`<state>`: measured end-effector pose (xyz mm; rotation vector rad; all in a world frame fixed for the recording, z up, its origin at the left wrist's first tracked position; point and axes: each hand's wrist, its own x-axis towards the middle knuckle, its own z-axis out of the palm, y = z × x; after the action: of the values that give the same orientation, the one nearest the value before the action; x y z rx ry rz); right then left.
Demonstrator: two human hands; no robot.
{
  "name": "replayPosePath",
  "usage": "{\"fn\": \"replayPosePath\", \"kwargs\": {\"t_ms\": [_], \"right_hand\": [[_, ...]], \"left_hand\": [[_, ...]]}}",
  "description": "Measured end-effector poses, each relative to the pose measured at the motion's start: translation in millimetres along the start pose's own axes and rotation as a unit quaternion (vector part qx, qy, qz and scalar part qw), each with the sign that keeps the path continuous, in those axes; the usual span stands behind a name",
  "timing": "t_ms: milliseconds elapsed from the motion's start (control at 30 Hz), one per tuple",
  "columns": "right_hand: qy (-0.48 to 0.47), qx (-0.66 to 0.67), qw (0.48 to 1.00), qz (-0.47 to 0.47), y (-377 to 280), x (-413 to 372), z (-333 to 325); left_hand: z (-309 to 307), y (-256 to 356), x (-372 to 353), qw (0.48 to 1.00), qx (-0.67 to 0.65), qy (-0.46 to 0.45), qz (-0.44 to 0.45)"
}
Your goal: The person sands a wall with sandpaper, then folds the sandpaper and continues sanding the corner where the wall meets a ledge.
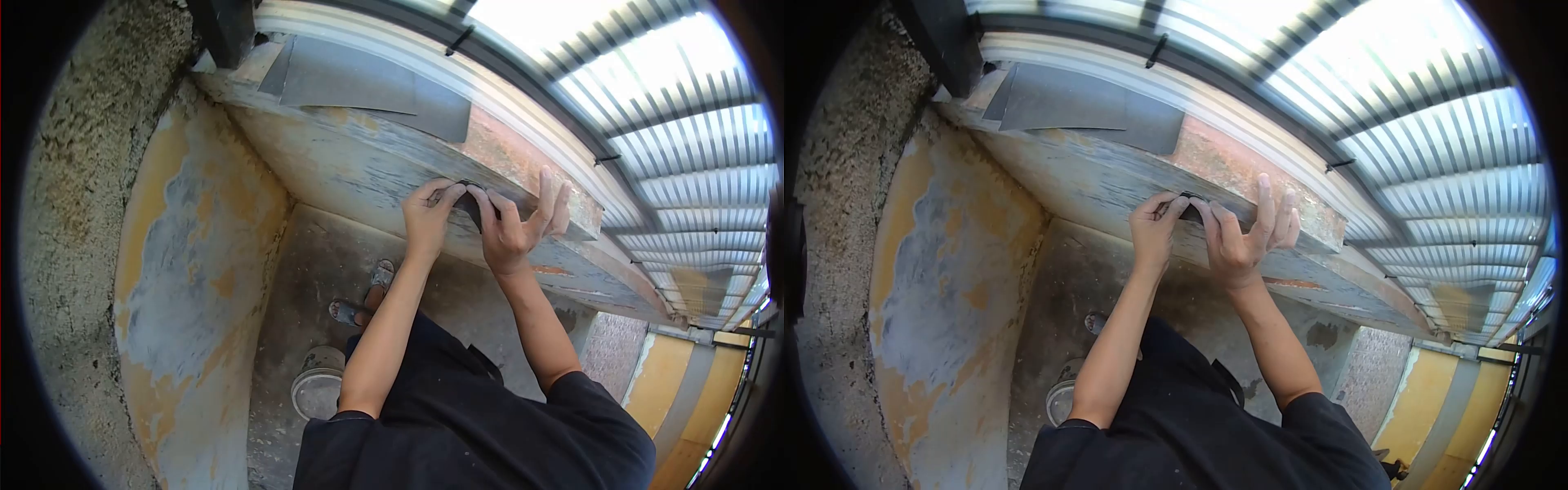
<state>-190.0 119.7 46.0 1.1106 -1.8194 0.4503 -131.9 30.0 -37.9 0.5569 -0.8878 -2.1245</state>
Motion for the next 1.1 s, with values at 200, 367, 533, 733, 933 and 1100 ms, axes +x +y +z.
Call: {"fn": "replayPosePath", "kwargs": {"t_ms": [200,367,533,733,933,1100], "right_hand": [[-0.001,-0.001,1.000,0.011,5.4,1.4,4.9],[0.016,-0.020,1.000,-0.004,-2.7,-0.1,12.1],[0.027,0.015,1.000,-0.005,-15.7,6.6,23.4],[0.009,-0.005,1.000,-0.022,-6.1,3.7,14.3],[0.009,0.018,1.000,-0.018,-15.8,13.2,17.2],[0.002,0.012,0.998,-0.055,-5.3,9.3,16.2]], "left_hand": [[-3.0,-0.5,3.3,0.999,-0.014,-0.021,-0.021],[3.2,0.6,2.1,0.999,0.001,0.021,0.029],[5.5,10.7,6.5,0.994,-0.053,0.087,0.045],[11.0,-1.6,-2.1,0.996,-0.014,0.066,0.057],[-2.0,14.4,10.1,0.997,-0.025,0.065,0.030],[-3.9,18.2,7.9,0.992,0.095,0.025,0.074]]}}
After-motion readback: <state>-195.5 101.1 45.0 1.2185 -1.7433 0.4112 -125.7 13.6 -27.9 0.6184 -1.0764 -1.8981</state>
